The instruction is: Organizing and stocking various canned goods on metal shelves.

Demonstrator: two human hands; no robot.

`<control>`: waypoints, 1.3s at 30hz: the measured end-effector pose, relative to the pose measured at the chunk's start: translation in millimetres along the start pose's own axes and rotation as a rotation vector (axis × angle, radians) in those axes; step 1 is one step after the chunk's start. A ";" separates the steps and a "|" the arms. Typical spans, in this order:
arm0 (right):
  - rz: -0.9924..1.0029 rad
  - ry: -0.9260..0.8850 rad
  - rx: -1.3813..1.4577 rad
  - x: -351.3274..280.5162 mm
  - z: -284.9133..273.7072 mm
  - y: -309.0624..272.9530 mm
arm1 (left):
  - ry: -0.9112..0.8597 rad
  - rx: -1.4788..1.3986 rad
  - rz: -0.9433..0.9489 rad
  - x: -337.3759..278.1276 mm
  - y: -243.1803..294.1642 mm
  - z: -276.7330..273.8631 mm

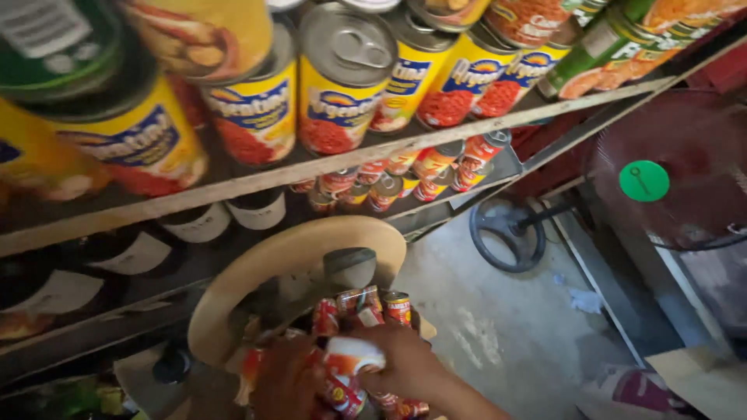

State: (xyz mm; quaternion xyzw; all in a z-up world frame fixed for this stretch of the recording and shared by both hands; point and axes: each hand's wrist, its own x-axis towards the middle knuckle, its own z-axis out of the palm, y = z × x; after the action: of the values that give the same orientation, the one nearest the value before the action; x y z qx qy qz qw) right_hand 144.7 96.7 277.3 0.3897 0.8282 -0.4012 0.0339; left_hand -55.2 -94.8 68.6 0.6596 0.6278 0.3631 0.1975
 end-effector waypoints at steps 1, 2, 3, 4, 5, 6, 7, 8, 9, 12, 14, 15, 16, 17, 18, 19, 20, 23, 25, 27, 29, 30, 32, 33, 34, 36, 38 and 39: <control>0.004 0.088 0.106 -8.3 -2.7 12.5 | 0.005 -0.022 0.048 27.4 6.9 2.2; 0.008 0.177 0.212 -17.0 -5.6 24.9 | 0.009 -0.044 0.095 54.4 15.3 3.5; 0.014 0.181 0.215 -23.0 5.9 44.0 | 0.013 -0.065 0.141 78.5 24.3 -4.3; 0.188 0.344 0.365 -29.2 17.3 63.3 | 0.017 -0.087 0.186 100.5 41.1 -6.5; 0.362 0.512 0.514 -35.2 29.0 82.3 | 0.019 -0.109 0.235 121.2 64.7 -4.2; 0.369 0.521 0.519 -39.7 40.8 92.6 | 0.010 -0.112 0.242 127.7 77.5 0.4; 0.443 0.626 0.619 -43.3 51.7 103.6 | -0.057 -0.109 0.237 134.7 90.6 5.7; 0.518 0.731 0.719 -46.5 62.6 114.7 | -0.124 -0.106 0.232 141.6 103.5 11.2; 0.525 0.737 0.724 -50.7 97.7 145.5 | -0.132 -0.108 0.236 142.0 107.5 17.4; 0.421 0.829 0.840 -57.2 179.2 211.6 | -0.317 -0.019 0.214 141.3 113.0 39.5; 0.480 0.917 0.873 -56.6 203.2 219.4 | -0.422 0.104 0.224 136.0 108.7 57.7; 0.486 0.917 0.872 -58.1 191.9 213.1 | -0.426 0.101 0.223 136.2 106.1 62.6; 0.539 0.884 0.486 -59.6 180.7 206.6 | -0.457 0.120 0.199 136.2 103.6 67.1; 0.578 0.828 0.106 -60.5 171.4 198.1 | -0.492 0.142 0.177 135.4 100.2 69.9; 0.586 0.828 0.110 -63.8 163.5 192.3 | -0.501 0.141 0.178 135.0 102.0 70.7; 0.670 0.754 0.157 -63.4 153.8 187.4 | -0.522 0.158 0.156 137.2 102.4 71.0; 0.752 0.677 0.203 -63.1 144.0 181.7 | -0.543 0.176 0.134 139.1 102.9 70.4; 0.557 0.729 0.316 -64.3 143.8 188.9 | -0.584 0.207 0.121 143.6 105.8 66.8; 0.509 0.732 0.407 -62.1 149.6 193.2 | -0.571 0.188 0.130 139.7 99.5 72.2; 0.460 0.734 0.496 -61.5 151.1 194.8 | -0.558 0.170 0.140 134.5 94.0 79.0; 0.440 0.722 0.452 -61.3 146.7 194.6 | -0.467 0.194 0.180 129.7 88.9 87.5; 0.430 0.724 0.451 -59.7 144.9 193.3 | -0.460 0.200 0.182 121.6 78.6 101.3; 0.423 0.848 0.175 -56.6 141.4 189.2 | -0.215 0.328 0.291 105.9 57.6 127.5; 0.412 0.856 0.174 -54.9 132.7 179.2 | -0.205 0.335 0.296 110.8 61.1 124.6; 0.461 0.882 0.151 -54.0 124.0 168.4 | -0.081 0.344 0.355 115.4 65.1 121.1; 0.493 0.921 0.125 -48.6 109.2 156.2 | 0.060 0.360 0.420 126.6 72.9 115.1; 0.164 0.987 0.048 -41.3 97.3 151.9 | 0.113 0.314 0.432 138.9 82.0 109.2; 0.149 1.001 0.044 -34.4 89.3 147.2 | 0.128 0.321 0.444 146.7 88.4 103.7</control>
State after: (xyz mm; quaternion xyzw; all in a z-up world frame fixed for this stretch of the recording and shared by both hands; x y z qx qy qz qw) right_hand 244.7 68.8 135.6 0.5932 0.7040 -0.1791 -0.3470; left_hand 73.1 56.2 97.5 0.7796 0.5286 0.3342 -0.0337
